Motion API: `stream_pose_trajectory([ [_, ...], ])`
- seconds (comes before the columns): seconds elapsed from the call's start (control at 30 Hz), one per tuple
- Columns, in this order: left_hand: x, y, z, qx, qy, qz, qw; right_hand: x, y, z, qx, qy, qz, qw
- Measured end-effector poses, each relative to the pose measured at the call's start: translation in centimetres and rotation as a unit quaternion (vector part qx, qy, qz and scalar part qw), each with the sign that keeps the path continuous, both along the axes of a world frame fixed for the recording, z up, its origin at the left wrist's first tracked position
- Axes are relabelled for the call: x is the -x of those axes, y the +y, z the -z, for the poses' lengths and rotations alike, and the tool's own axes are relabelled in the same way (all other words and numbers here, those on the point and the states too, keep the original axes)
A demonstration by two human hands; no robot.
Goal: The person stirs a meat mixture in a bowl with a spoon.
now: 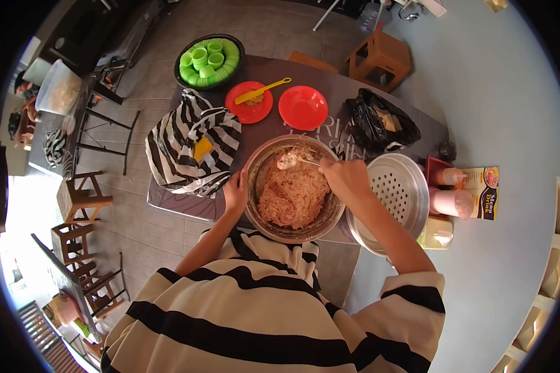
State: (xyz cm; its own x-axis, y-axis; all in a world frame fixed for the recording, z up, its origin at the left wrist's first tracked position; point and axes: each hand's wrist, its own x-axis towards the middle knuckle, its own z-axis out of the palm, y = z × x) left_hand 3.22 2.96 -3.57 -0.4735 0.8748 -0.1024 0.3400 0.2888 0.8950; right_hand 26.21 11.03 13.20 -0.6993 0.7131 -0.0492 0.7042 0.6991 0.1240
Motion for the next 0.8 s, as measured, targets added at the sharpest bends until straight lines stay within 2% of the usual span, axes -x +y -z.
stream_pose_trajectory([
  [0.13,0.2,-0.1,0.2,0.005,0.008,-0.002,1.000,-0.2,1.3,7.2,-0.038,-0.033,0.021,0.998],
  [0.23,-0.1,-0.2,0.6,-0.005,-0.006,-0.027,1.000,-1.0,-1.2,8.5,0.065,-0.046,0.201,0.976],
  [0.33,-0.2,-0.2,0.4,-0.012,-0.003,-0.041,0.999,-2.4,-4.5,8.8,0.175,-0.056,0.329,0.926],
  [0.47,-0.1,0.1,0.2,-0.008,-0.016,-0.033,0.999,-2.6,-7.9,5.0,0.215,-0.073,0.331,0.916],
  [0.63,0.1,0.0,-0.2,0.018,0.005,-0.023,1.000,-0.5,-5.5,-3.7,0.222,-0.136,0.213,0.942],
  [0.73,0.1,0.0,-0.2,0.036,0.008,-0.016,0.999,0.1,-2.5,-3.9,0.194,-0.111,0.207,0.952],
  [0.8,0.1,0.0,-0.1,0.027,0.018,-0.013,0.999,0.3,-0.8,-0.5,0.175,-0.099,0.220,0.955],
])
